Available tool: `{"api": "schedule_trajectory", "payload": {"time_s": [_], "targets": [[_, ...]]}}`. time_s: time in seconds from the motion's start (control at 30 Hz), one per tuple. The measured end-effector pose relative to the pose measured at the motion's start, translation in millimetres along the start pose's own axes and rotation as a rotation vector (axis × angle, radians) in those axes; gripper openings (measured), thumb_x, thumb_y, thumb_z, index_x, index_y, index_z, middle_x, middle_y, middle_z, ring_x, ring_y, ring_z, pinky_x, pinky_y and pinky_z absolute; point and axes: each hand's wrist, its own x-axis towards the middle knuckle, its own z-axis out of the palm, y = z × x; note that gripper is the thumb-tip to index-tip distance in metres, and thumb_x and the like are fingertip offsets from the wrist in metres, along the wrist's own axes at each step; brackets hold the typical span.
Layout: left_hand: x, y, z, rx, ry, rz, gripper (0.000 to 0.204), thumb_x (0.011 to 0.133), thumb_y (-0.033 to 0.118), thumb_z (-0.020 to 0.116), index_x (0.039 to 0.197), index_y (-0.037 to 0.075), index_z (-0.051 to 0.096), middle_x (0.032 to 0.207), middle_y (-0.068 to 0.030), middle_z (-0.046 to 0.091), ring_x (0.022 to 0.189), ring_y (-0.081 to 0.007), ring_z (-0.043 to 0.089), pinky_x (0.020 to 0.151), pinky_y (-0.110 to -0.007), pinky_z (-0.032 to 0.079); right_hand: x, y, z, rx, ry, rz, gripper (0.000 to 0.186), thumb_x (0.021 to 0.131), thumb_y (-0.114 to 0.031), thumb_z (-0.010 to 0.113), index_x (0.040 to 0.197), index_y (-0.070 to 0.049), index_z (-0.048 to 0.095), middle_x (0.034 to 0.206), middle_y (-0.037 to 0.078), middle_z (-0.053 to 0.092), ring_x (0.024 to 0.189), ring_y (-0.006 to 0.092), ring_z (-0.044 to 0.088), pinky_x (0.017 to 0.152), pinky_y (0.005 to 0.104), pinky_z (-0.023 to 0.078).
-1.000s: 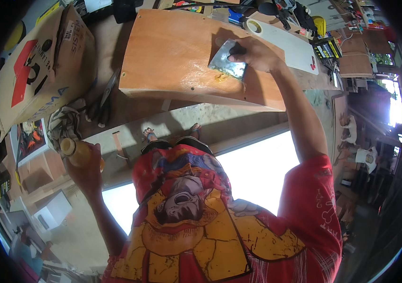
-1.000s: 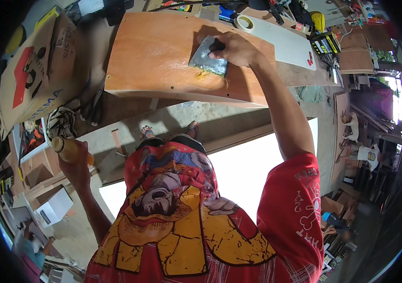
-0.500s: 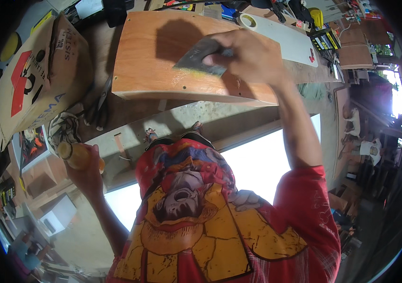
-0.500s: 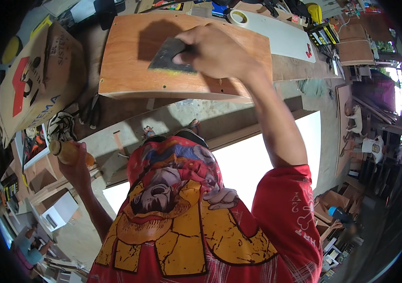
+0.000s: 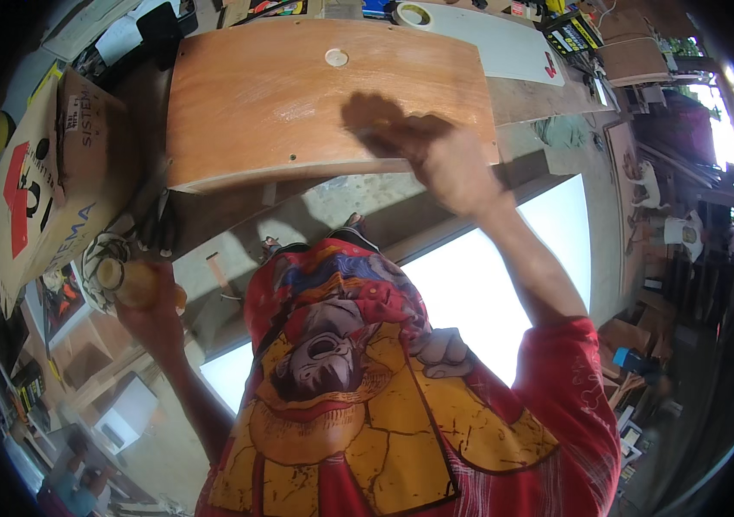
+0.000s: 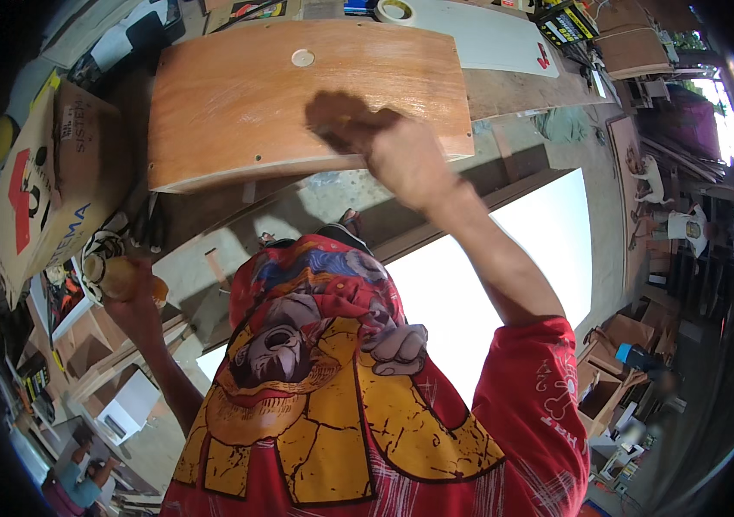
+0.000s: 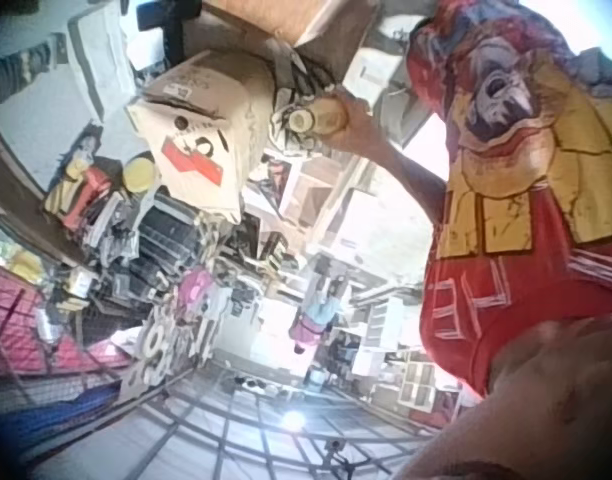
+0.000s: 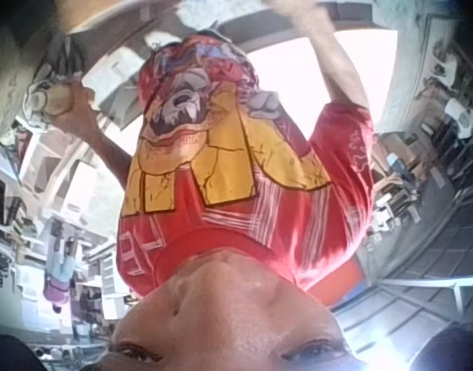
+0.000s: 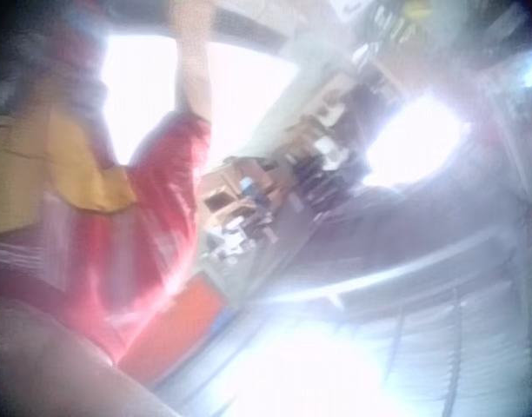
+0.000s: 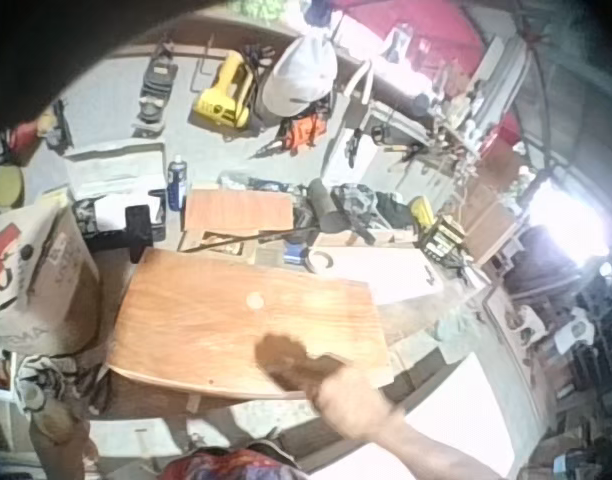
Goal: The person applies a yellow liquid finish to a wooden board using a bottle and spreads it with a sanding block. The person repeatedly pours the liquid and rubs the surface, flipping the board to treat both sides.
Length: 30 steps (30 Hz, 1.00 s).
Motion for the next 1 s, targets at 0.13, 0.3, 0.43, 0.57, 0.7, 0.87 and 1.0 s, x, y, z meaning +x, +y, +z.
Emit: {"api": "schedule_trajectory", "payload": {"time_s": [0.13,0.3,0.43,0.57,0.7,0.87,1.0], "targets": [[0,3,1,-0.036,-0.054,-0.006,0.032,0.085,0.016,0.081,0.108,0.003,0.065,0.103,-0.0053,0.067,0.092,-0.0161,0.065,0.082,-0.031,0.053,-27,-25,1,0.135,0.133,-0.05,0.042,0.076,0.0,0.069,0.115,-0.014,0.073,0.094,0.011,0.072,0.085,0.0283,0.07,0.075,0.0404,0.059],[-2,3,6,0.041,-0.001,0.018,0.033,0.084,0.016,0.081,0.109,0.003,0.064,0.102,-0.0049,0.067,0.093,-0.016,0.065,0.085,-0.032,0.052,5,73,-29,0.425,0.066,0.144,0.022,0.092,-0.017,0.069,0.109,-0.002,0.067,0.097,0.016,0.074,0.086,0.0261,0.073,0.074,0.0382,0.054],[-3,7,8,0.066,-0.051,0.034,0.041,0.079,0.016,0.085,0.113,0.005,0.066,0.103,-0.0067,0.068,0.096,-0.0179,0.065,0.088,-0.034,0.052,62,133,-8,0.379,-0.081,0.255,0.041,0.086,-0.023,0.076,0.12,-0.002,0.065,0.106,0.014,0.073,0.1,0.0287,0.068,0.092,0.04,0.05],[-10,18,1,0.048,-0.061,0.014,0.038,0.079,0.015,0.084,0.11,0.006,0.065,0.102,-0.0064,0.068,0.095,-0.0172,0.066,0.087,-0.033,0.052,98,135,7,0.507,-0.208,0.185,0.062,0.086,-0.034,0.078,0.132,0.002,0.059,0.115,0.02,0.069,0.111,0.0262,0.064,0.1,0.0394,0.045],[-21,19,-1,0.041,0.003,0.014,0.034,0.079,0.011,0.083,0.107,0.005,0.065,0.099,-0.0053,0.068,0.091,-0.0153,0.066,0.083,-0.031,0.053,101,108,13,0.614,-0.333,0.11,0.054,0.087,-0.028,0.077,0.131,-0.001,0.062,0.115,0.017,0.071,0.109,0.0261,0.065,0.098,0.0392,0.046],[-29,15,-3,-0.005,-0.017,-0.047,0.036,0.08,0.013,0.084,0.109,0.004,0.064,0.099,-0.0055,0.068,0.089,-0.0149,0.065,0.082,-0.031,0.053,89,85,22,0.608,-0.318,0.022,0.045,0.086,-0.02,0.078,0.127,-0.007,0.065,0.107,0.016,0.072,0.099,0.0303,0.067,0.092,0.0386,0.049],[-25,16,5,0.068,-0.018,-0.064,0.038,0.081,0.016,0.085,0.111,0.003,0.064,0.101,-0.0062,0.068,0.09,-0.0147,0.065,0.082,-0.031,0.053,99,90,24,0.514,-0.3,-0.08,0.051,0.086,-0.021,0.077,0.13,-0.001,0.062,0.107,0.017,0.072,0.101,0.0282,0.067,0.092,0.0383,0.049]]}}
